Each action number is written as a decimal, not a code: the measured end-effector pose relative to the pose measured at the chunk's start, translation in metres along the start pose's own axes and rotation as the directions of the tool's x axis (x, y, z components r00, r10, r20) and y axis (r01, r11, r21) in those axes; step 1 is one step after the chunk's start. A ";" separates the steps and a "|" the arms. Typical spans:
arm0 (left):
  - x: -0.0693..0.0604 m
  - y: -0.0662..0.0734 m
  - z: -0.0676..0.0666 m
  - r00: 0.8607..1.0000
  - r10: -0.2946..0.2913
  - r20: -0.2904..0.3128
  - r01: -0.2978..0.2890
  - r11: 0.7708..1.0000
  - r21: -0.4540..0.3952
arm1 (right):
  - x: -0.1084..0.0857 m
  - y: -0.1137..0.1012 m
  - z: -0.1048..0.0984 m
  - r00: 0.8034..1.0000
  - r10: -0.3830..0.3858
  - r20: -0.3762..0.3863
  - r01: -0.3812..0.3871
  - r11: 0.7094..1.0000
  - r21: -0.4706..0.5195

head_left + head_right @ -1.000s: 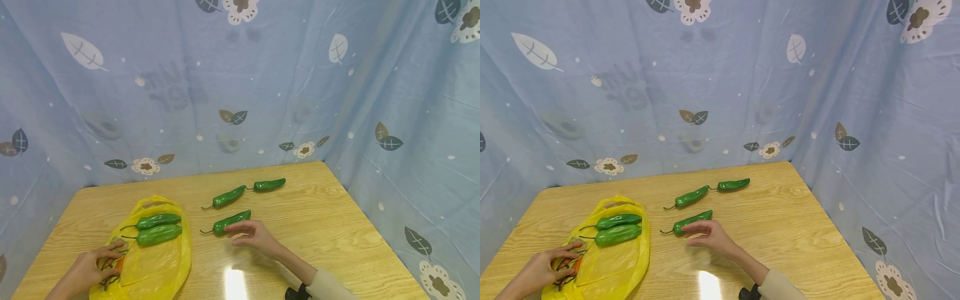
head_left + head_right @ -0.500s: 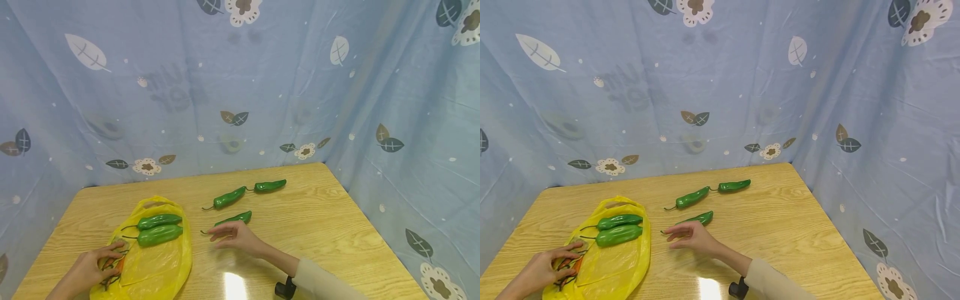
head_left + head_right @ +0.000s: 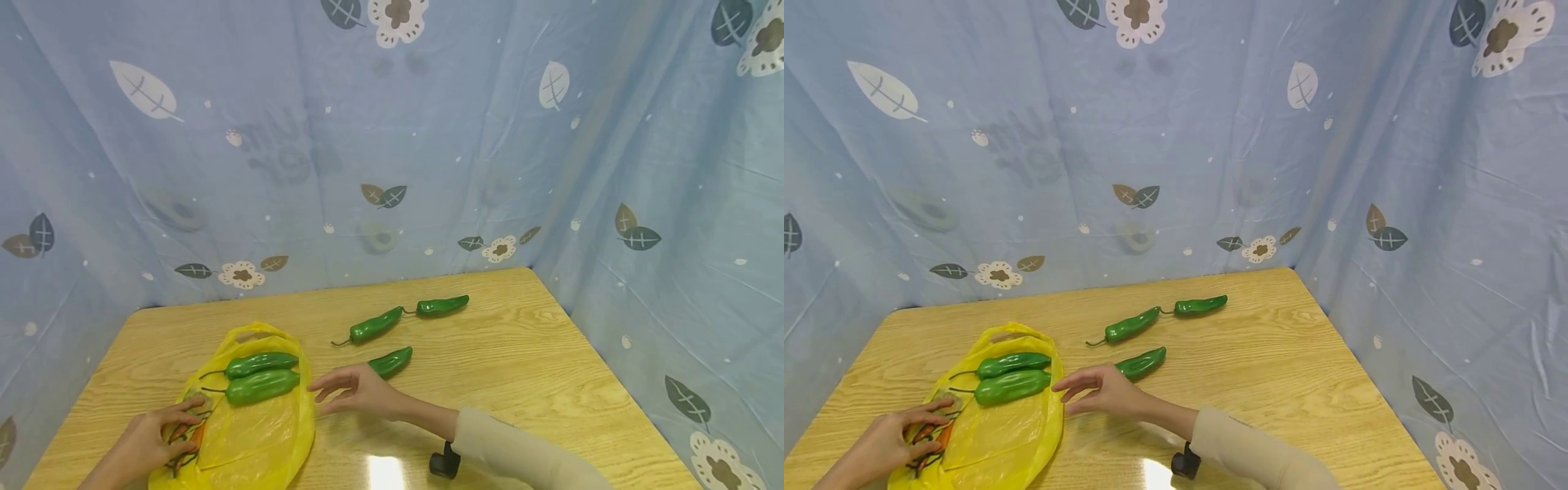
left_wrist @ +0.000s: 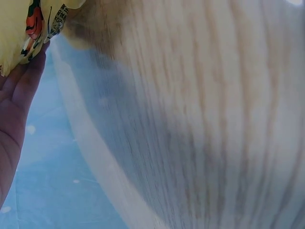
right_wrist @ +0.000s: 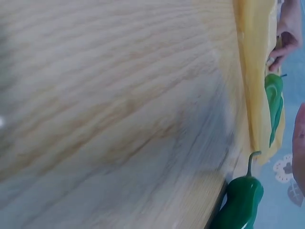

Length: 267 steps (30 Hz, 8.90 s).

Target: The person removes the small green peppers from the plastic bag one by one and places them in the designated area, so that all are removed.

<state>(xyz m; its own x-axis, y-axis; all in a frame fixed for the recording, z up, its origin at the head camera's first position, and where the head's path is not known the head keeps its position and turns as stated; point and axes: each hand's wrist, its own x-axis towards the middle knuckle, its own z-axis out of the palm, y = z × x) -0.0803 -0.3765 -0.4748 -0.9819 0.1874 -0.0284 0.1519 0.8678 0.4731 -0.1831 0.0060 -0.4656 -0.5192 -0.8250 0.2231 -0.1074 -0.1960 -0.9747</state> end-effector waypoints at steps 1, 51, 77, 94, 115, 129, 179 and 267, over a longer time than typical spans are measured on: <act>0.000 0.000 0.000 1.000 0.009 -0.003 -0.009 1.000 0.007 | 0.002 0.000 0.001 1.000 0.002 0.003 -0.002 1.000 0.003; -0.004 0.004 0.004 0.998 -0.019 -0.055 0.019 1.000 -0.010 | 0.114 0.014 0.005 0.983 0.170 0.067 -0.157 0.974 -0.165; -0.002 0.003 0.006 0.999 -0.008 -0.045 0.007 1.000 -0.024 | 0.125 0.034 0.023 0.970 0.234 -0.071 -0.230 0.772 -0.592; -0.003 0.002 0.007 0.997 0.014 -0.071 -0.014 1.000 0.002 | 0.127 0.036 0.027 0.955 0.295 -0.038 -0.207 0.567 -0.797; -0.002 0.004 0.005 0.999 -0.019 -0.028 0.018 1.000 -0.025 | 0.128 0.034 0.024 0.962 0.268 0.045 -0.113 0.544 -0.832; -0.002 0.004 0.005 0.999 -0.007 -0.047 0.007 1.000 -0.017 | 0.111 0.022 0.017 0.978 0.164 0.127 0.021 0.532 -0.847; -0.003 0.000 0.007 0.998 0.002 -0.068 -0.001 1.000 0.014 | -0.010 -0.046 -0.040 0.994 0.105 0.001 -0.102 0.966 -0.237; -0.001 0.006 0.007 0.997 -0.006 -0.074 0.007 1.000 0.018 | -0.211 -0.041 -0.114 0.976 0.147 -0.162 -0.153 0.988 -0.026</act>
<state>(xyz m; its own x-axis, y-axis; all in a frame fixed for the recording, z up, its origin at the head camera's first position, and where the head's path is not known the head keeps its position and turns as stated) -0.0777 -0.3684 -0.4778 -0.9885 0.1474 0.0345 0.1468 0.8775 0.4566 -0.1651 0.2488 -0.4739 -0.6601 -0.7477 0.0724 -0.0488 -0.0535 -0.9974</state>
